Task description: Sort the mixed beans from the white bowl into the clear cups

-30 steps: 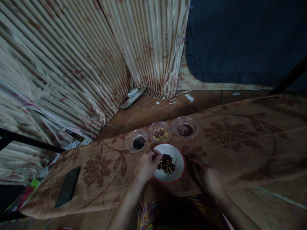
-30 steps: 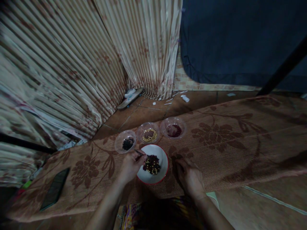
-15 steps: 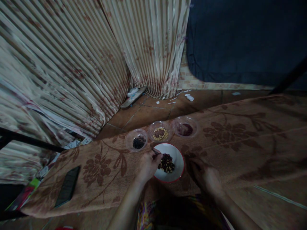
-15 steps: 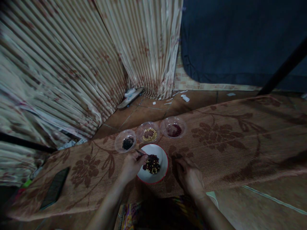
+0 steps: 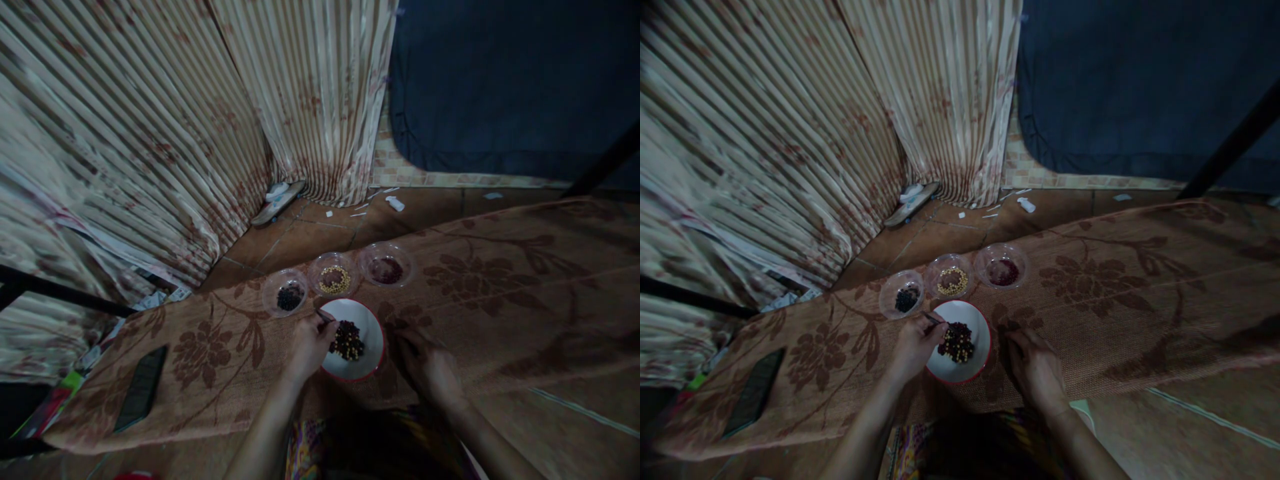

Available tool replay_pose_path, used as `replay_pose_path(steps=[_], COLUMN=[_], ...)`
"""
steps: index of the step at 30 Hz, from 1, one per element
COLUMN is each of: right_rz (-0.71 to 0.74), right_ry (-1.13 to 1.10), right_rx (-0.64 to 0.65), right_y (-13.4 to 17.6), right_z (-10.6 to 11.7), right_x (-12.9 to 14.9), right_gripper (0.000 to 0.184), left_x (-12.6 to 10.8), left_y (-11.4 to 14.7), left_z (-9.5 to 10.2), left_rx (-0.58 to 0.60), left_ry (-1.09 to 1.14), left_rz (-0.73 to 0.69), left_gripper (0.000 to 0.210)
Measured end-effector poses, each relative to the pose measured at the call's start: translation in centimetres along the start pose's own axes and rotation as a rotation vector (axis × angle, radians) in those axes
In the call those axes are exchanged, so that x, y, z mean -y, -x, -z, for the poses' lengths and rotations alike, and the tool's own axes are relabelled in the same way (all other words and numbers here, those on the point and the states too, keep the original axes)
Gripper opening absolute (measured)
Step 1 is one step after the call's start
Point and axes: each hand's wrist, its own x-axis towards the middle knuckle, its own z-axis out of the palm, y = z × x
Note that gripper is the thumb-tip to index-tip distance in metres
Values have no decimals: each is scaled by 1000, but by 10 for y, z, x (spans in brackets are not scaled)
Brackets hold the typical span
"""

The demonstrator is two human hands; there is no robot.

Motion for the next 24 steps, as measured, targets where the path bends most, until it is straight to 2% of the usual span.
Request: replay_pose_path(steps=[8,14,19,22,24], right_rz=[25,23,41,42,36], right_ry=[3,8,25,29,24], right_rx=[-21,-23,-18,-28,-33], right_y=[-1,0,0,1,1], right_z=[-2,-3,0,-1,-2], right_x=[-2,-2,-1,-1,-1], right_gripper=[27,27,27,27,26], left_x=[2,-9,-22,-27,-26], left_y=[1,-4,-31,-52,-62], left_z=[3,16,33,38,37], left_rx=[-19,-70,-169,-292,-314], left_ry=[107,170,182,68,1], left_rz=[18,-21,-104,-166,-160], left_gripper=[17,17,17,17,19])
